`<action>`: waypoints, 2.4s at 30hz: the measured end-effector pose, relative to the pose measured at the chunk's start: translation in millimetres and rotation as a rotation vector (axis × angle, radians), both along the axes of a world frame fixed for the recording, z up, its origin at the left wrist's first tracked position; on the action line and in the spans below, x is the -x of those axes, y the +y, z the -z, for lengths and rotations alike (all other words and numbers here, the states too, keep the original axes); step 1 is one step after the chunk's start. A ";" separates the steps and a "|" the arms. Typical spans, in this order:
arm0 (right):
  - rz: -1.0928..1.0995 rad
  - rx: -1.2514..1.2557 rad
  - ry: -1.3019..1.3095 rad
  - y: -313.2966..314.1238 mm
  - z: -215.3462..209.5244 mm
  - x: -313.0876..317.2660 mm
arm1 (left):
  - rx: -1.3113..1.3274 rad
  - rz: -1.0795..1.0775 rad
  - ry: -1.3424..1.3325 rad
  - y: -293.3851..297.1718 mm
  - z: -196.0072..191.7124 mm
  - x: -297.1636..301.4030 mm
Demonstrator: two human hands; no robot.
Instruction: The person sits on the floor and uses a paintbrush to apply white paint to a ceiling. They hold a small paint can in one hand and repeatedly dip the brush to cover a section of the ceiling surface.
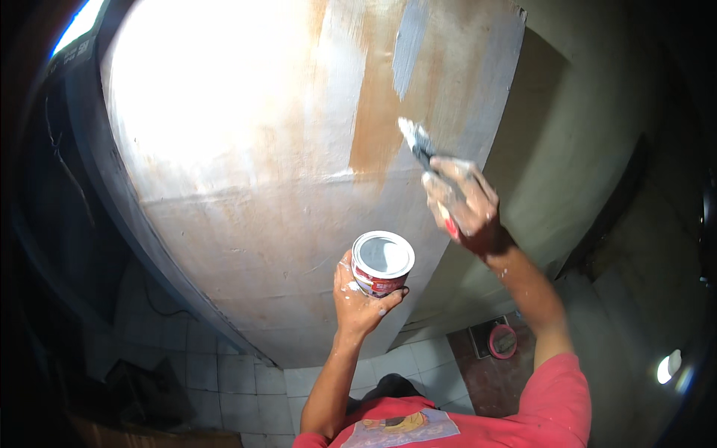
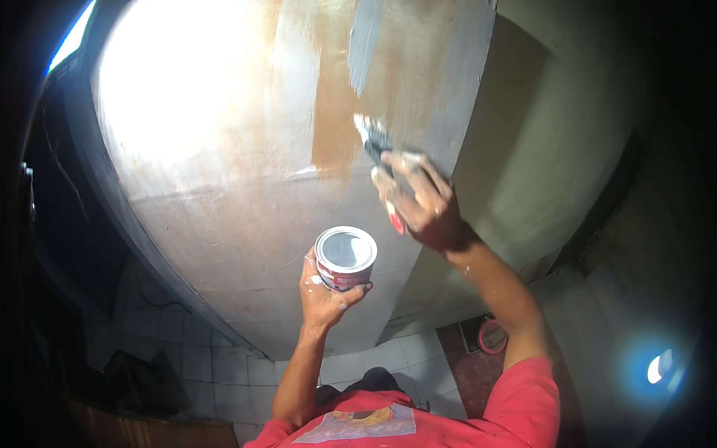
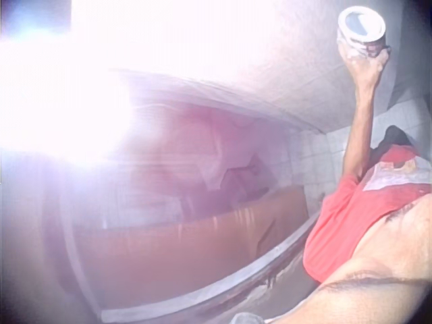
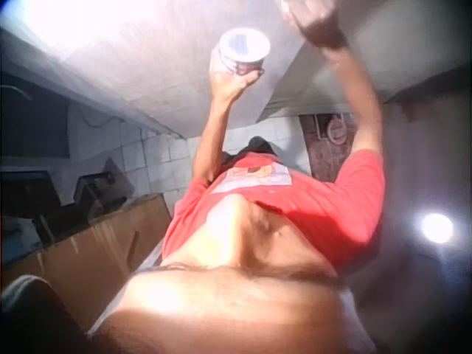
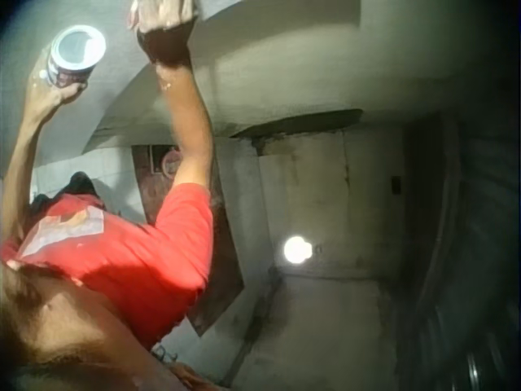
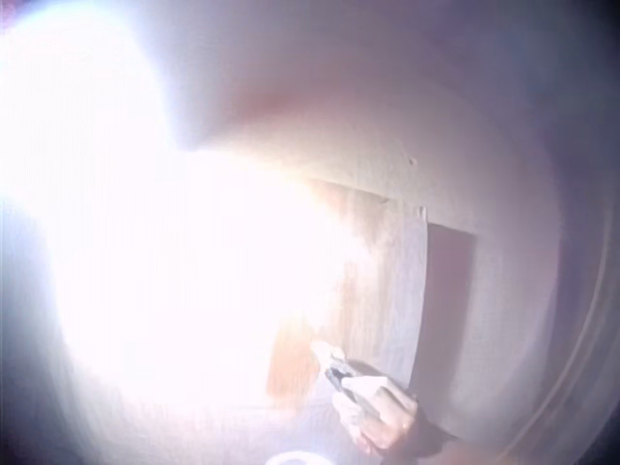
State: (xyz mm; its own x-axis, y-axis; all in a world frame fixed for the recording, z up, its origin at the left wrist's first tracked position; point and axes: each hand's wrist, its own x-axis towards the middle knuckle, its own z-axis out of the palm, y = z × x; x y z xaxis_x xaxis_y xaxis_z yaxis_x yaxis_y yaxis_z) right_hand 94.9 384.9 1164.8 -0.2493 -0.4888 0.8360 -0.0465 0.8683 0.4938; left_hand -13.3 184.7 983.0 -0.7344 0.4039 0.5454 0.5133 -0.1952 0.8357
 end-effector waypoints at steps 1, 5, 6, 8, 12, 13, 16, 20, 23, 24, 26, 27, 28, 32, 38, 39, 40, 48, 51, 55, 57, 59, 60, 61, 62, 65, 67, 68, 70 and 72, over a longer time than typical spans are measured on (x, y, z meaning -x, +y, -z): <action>-0.035 0.027 -0.048 -3.0 11.6 -4.5 | 0.003 0.001 -0.005 0.3 2.8 0.1; -0.206 0.211 -0.447 14.4 21.6 19.5 | 0.033 0.006 0.049 11.3 -0.9 8.6; -0.240 0.287 -0.444 17.1 8.9 28.7 | 0.019 0.017 0.027 9.5 -4.3 7.3; -0.232 0.474 -0.411 23.0 -31.7 43.4 | -0.004 0.040 -0.014 2.7 -8.1 1.9; -0.283 0.363 -0.273 55.8 -150.0 61.2 | -0.028 0.061 -0.046 4.1 -5.6 3.5; -0.171 0.231 -0.160 62.2 -184.1 56.1 | -0.014 0.058 -0.047 5.2 -9.7 -0.6; 0.269 0.120 0.006 28.0 -245.6 44.3 | 0.013 0.014 -0.023 1.2 -5.3 1.4; 0.038 -0.339 0.419 31.0 -274.8 31.9 | -0.037 0.034 -0.053 7.2 -5.5 -1.3; 0.217 -0.386 0.217 47.9 -189.7 50.5 | -0.048 0.038 -0.081 5.5 -3.0 0.7; 0.167 -0.333 0.130 46.1 -156.4 52.9 | -0.030 0.014 -0.080 5.5 -4.8 -1.3; 0.073 -0.272 -0.045 28.2 -96.5 44.8 | 0.004 -0.031 0.011 2.2 -9.0 -1.1; 0.037 -0.262 -0.142 18.4 -72.2 36.0 | 0.022 -0.053 0.053 2.3 -9.5 -0.5; -0.018 -0.177 -0.272 5.7 -50.0 25.8 | 0.018 -0.060 0.048 3.0 -8.3 0.3; -0.097 -0.004 -0.455 14.6 -55.8 22.5 | -0.018 -0.024 0.002 10.7 -9.1 -2.3; -0.112 0.067 -0.100 39.0 -238.2 24.1 | -0.011 -0.014 0.003 3.1 -14.6 -1.0; -0.082 -0.113 0.037 38.3 -258.5 15.6 | -0.024 0.003 -0.006 5.3 -12.3 -3.6; -0.148 0.005 0.009 24.0 -266.4 12.7 | -0.024 -0.001 -0.016 4.4 -10.4 -2.8; 0.037 -0.322 -0.034 33.1 -143.4 55.1 | 0.025 -0.060 0.039 6.1 -6.9 -1.7; 0.027 -0.200 -0.412 0.8 -54.4 42.9 | 0.031 -0.063 0.027 2.9 -3.2 1.9; -0.100 -0.091 -0.550 10.9 -62.4 42.8 | 0.018 -0.032 0.031 11.8 -5.8 1.5; -0.203 0.242 -0.530 8.6 -115.9 63.2 | 0.017 -0.058 0.025 1.1 -0.9 5.2; -0.122 0.500 -0.427 17.8 -178.0 61.4 | 0.043 -0.043 0.036 3.2 -4.1 4.1; -0.142 0.415 -0.334 15.1 -202.3 54.7 | 0.053 -0.037 0.040 4.6 -6.3 3.2; -0.168 0.331 -0.244 10.2 -222.9 48.2 | 0.056 -0.026 0.029 5.2 -7.2 2.2; -0.199 0.248 -0.154 6.4 -241.1 45.3 | 0.063 -0.021 0.018 3.3 -8.4 1.3; -0.074 -0.213 0.095 40.9 -273.4 52.0 | 0.045 -0.010 0.012 8.0 -6.9 -1.6; 0.136 -0.253 0.041 33.6 -225.1 60.6 | 0.052 -0.043 0.027 6.3 -5.0 -0.3; 0.206 -0.260 0.015 18.0 -193.2 68.6 | 0.071 -0.076 0.043 2.2 -2.6 2.3; 0.067 -0.430 0.116 23.9 -117.1 97.0 | 0.081 -0.091 0.064 2.9 -0.6 2.3; 0.013 -0.361 -0.079 17.8 -49.8 90.9 | 0.085 -0.100 0.071 1.2 -3.6 2.7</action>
State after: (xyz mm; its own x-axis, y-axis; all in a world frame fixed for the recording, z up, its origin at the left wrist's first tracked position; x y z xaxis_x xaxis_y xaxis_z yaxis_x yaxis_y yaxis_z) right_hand 4.0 402.6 1214.7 -0.3141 -0.7453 0.5881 -0.0864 0.6394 0.7640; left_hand -15.9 185.8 986.6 -0.7339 0.3778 0.5645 0.5851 -0.0705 0.8079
